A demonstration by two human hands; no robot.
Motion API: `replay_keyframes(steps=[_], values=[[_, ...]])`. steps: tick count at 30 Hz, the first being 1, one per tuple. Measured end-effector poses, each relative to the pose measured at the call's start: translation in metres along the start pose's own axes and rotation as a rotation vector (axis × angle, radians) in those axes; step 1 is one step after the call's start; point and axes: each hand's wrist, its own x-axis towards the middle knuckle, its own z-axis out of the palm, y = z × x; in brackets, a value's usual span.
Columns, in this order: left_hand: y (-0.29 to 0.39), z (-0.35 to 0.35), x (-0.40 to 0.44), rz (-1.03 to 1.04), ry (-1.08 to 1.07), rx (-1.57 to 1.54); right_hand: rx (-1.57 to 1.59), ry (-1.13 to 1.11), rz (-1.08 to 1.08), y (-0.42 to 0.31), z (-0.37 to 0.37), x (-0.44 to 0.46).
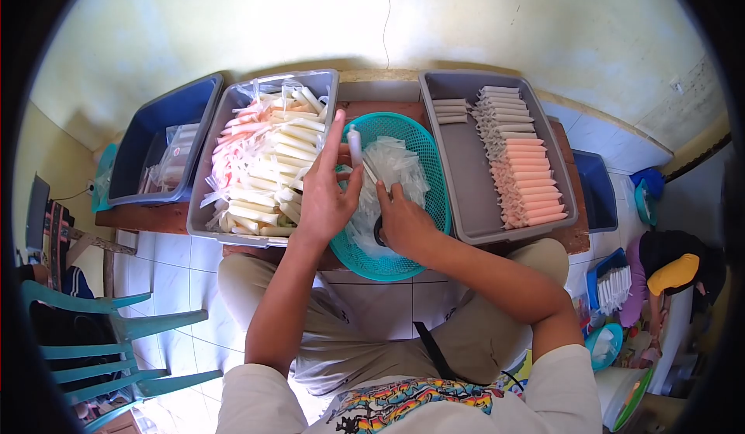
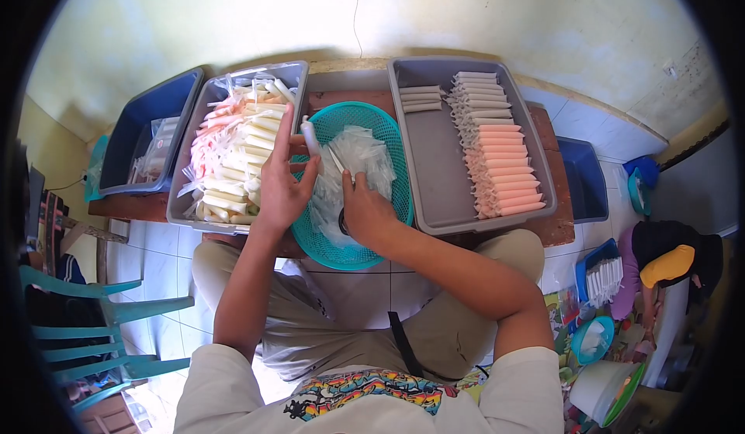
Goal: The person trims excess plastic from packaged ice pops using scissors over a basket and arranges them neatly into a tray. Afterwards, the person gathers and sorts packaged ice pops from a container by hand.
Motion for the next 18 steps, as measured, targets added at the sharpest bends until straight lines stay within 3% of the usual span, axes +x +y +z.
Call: replay_keyframes(steps=[10, 13, 15, 18], values=[[-0.004, 0.004, -0.001, -0.016, -0.066, -0.066, 0.195, -0.012, -0.033, 0.002, -0.034, -0.016], [0.002, 0.006, 0.001, -0.04, -0.071, -0.105, 0.268, 0.109, -0.124, 0.013, -0.051, -0.021], [0.004, 0.009, 0.005, -0.07, -0.069, -0.217, 0.301, 0.342, -0.221, 0.025, -0.062, -0.024], [0.013, 0.019, 0.014, -0.087, -0.065, -0.315, 0.329, 0.434, -0.122, 0.035, -0.097, -0.028]])
